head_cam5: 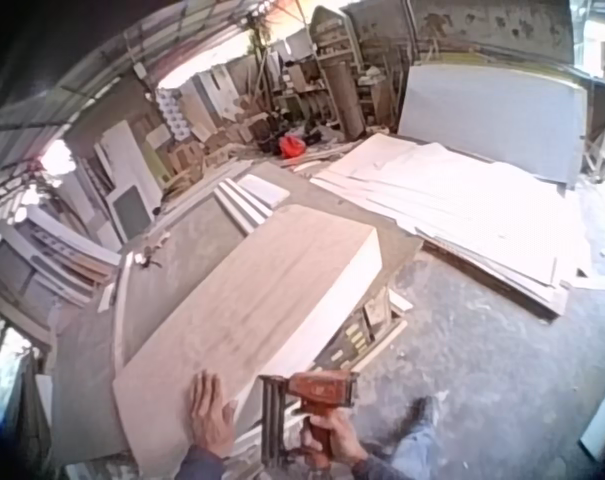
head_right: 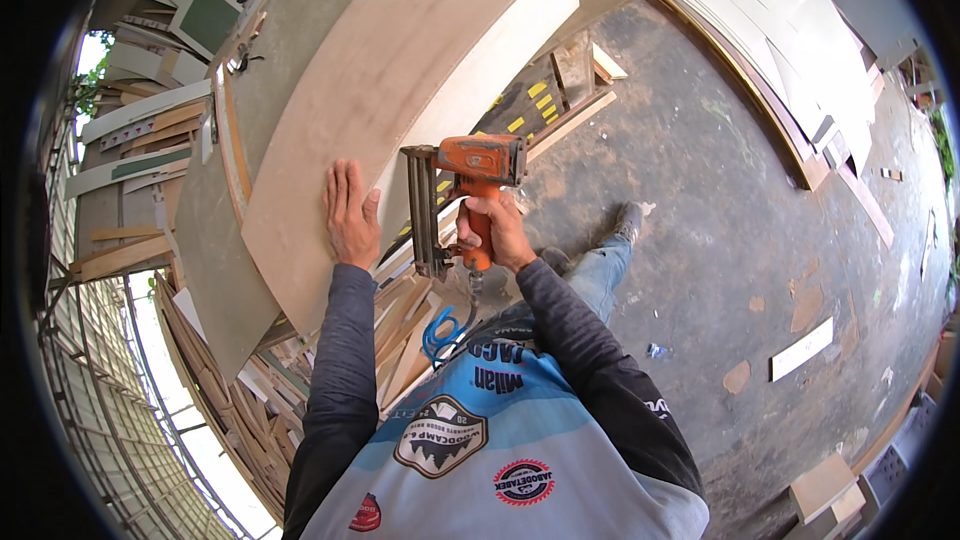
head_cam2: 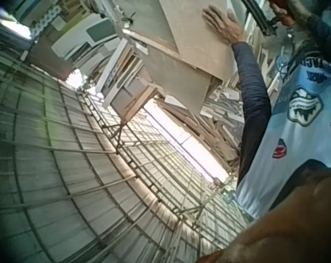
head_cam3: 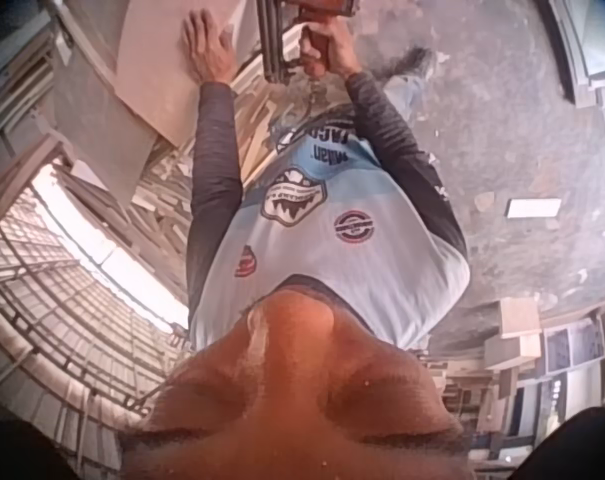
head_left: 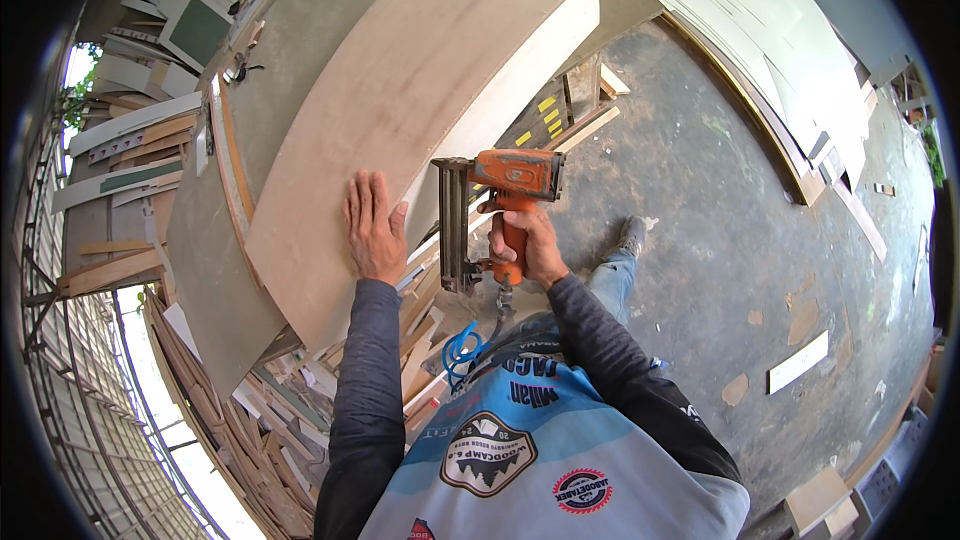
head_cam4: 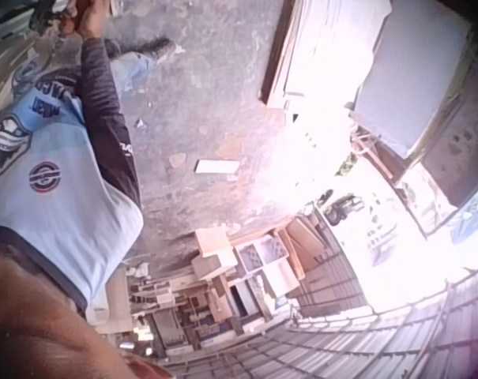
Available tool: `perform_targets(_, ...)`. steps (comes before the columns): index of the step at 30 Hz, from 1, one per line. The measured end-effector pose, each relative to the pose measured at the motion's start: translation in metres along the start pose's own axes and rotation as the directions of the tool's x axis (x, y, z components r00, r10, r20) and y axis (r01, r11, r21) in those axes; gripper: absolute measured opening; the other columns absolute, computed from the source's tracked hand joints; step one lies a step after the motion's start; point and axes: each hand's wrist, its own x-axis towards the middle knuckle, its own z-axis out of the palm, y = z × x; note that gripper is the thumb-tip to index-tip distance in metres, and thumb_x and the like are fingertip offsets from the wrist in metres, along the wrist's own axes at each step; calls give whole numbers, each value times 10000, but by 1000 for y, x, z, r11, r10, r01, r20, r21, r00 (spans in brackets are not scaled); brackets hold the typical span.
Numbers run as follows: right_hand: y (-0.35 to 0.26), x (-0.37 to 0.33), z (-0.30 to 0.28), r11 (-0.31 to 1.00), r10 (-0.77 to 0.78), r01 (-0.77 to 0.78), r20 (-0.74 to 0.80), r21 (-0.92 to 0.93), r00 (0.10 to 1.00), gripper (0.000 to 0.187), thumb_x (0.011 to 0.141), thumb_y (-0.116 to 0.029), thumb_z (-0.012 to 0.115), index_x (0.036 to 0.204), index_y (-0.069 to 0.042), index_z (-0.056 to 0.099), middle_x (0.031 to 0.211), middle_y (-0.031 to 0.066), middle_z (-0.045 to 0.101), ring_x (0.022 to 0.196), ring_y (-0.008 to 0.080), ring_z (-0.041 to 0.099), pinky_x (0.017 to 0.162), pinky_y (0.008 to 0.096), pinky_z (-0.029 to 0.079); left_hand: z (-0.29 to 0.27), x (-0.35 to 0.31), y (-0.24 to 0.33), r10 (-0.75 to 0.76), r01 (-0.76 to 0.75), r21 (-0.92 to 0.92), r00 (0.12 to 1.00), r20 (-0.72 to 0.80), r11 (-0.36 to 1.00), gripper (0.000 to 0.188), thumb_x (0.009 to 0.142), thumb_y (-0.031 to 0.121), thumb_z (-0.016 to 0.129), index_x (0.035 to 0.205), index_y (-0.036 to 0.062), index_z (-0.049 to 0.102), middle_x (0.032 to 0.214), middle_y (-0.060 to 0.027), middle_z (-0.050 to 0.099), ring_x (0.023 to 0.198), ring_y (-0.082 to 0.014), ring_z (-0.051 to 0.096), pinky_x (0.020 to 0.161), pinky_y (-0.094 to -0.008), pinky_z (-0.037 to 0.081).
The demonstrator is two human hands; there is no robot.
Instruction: The person joins wooden boards together to form a box-like structure using a pneumatic nail gun. They align a long wooden board against the edge of a perpendicular piece and fire the nail gun multiple times along the joint to secure it.
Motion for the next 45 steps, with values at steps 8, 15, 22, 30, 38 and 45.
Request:
perform_targets(8,-1,-16,2,998,69,-70,-43,-3,997,259,973,-160,523,1094,60,589,651,118,612,462,143,457,464,312,418,2,-1,-7,-32,32,-22,999,28,999,611,1049,453,475,1562,134,385,1618,-154,351,1484,-412,317,1202,-538,271)
perform_targets(15,-4,-32,-13,990,141,-144,-179,-4,974,324,971,-210,537,1169,43,573,666,118,609,492,139,461,492,319,430,-15,-13,-3,-60,62,-41,997,47,997,505,1036,271,559,1502,95,479,1575,-139,429,1457,-376,381,1192,-488,313)
perform_targets(22,5,-34,-4,985,157,-165,-152,-41,976,352,967,-220,544,1201,41,564,683,110,601,491,139,448,503,323,429,-29,-108,-47,-85,75,-62,980,-178,995,408,935,-31,630,1319,98,673,1412,-99,616,1345,-288,553,1136,-451,424)
perform_targets(30,75,-39,18,995,96,-98,-146,-7,985,466,928,-309,575,1229,47,559,659,79,569,488,131,437,487,305,389,-25,-123,-77,-7,-32,-131,958,-288,991,354,866,0,728,1211,82,734,1288,-93,698,1244,-255,643,1082,-433,481)
perform_targets(38,119,-45,37,996,20,-35,-168,-86,986,486,935,-324,562,1239,54,543,669,74,566,478,122,425,493,308,403,-15,-114,-87,51,-119,-183,941,-336,976,400,850,3,740,1238,103,731,1285,-74,701,1231,-251,651,1070,-432,483)
perform_targets(45,118,-38,55,995,-37,16,-210,-98,977,496,931,-330,581,1243,54,544,675,64,555,488,121,430,497,305,404,-2,-95,-127,74,-140,-204,951,-301,969,369,874,19,707,1233,105,731,1303,-77,689,1261,-244,628,1096,-426,463)
